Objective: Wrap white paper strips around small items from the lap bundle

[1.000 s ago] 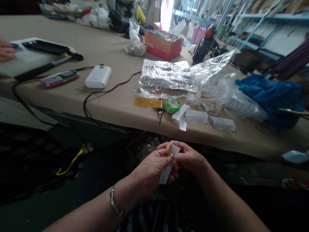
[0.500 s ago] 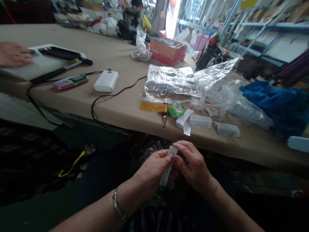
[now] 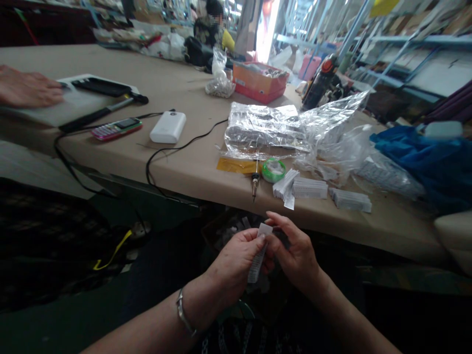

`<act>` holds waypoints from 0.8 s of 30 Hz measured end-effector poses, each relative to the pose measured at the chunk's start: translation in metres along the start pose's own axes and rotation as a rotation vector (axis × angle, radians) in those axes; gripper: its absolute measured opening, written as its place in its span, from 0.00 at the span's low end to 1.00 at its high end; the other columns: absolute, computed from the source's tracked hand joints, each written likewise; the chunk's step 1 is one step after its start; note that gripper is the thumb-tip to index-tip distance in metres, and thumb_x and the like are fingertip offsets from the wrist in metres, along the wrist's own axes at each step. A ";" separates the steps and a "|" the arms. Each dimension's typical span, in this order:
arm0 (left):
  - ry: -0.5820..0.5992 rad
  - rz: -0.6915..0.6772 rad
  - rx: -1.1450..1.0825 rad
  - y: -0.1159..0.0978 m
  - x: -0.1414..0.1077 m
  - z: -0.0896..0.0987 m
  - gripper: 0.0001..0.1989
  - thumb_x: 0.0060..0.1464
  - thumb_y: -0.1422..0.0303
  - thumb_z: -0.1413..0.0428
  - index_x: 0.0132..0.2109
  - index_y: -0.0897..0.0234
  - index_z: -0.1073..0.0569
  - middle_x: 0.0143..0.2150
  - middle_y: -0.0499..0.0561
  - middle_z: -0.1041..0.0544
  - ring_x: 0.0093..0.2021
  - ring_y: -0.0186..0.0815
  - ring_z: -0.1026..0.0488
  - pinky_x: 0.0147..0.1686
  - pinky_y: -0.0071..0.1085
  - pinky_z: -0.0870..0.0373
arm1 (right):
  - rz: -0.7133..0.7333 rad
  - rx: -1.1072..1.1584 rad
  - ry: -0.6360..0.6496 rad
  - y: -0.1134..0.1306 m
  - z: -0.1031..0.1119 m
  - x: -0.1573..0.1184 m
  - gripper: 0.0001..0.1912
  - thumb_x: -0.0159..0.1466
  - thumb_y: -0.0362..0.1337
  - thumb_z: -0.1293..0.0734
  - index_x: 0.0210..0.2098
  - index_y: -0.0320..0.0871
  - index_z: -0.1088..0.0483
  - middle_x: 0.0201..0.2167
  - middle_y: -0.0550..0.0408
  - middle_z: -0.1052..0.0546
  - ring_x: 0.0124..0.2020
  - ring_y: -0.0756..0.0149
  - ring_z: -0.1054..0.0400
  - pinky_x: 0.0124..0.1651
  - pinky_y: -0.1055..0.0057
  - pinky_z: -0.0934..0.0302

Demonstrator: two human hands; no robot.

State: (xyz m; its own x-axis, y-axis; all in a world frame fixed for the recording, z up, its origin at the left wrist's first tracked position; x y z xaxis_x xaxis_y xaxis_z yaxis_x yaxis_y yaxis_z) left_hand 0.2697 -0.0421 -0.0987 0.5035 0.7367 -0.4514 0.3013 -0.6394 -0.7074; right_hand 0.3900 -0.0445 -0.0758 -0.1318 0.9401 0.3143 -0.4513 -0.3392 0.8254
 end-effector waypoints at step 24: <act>0.078 0.069 0.069 -0.001 -0.005 -0.002 0.15 0.52 0.59 0.44 0.28 0.68 0.31 0.20 0.48 0.31 0.18 0.26 0.36 0.21 0.23 0.41 | -0.417 0.831 0.326 -0.028 -0.020 0.009 0.18 0.56 0.41 0.29 0.45 0.47 0.32 0.46 0.52 0.28 0.42 0.61 0.31 0.40 0.68 0.33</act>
State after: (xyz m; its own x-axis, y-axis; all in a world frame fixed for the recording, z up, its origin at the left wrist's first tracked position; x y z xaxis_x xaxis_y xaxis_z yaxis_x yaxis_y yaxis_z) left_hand 0.2684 -0.0452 -0.0952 0.5835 0.6703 -0.4586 0.2083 -0.6693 -0.7132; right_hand 0.3837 -0.0260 -0.1061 -0.3964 0.9104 -0.1188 0.2305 0.2239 0.9470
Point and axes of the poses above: each hand's wrist, its own x-axis towards the middle knuckle, its own z-axis out of the back of the hand, y = z × x, the point moved 4 cm from there along x, towards the middle knuckle
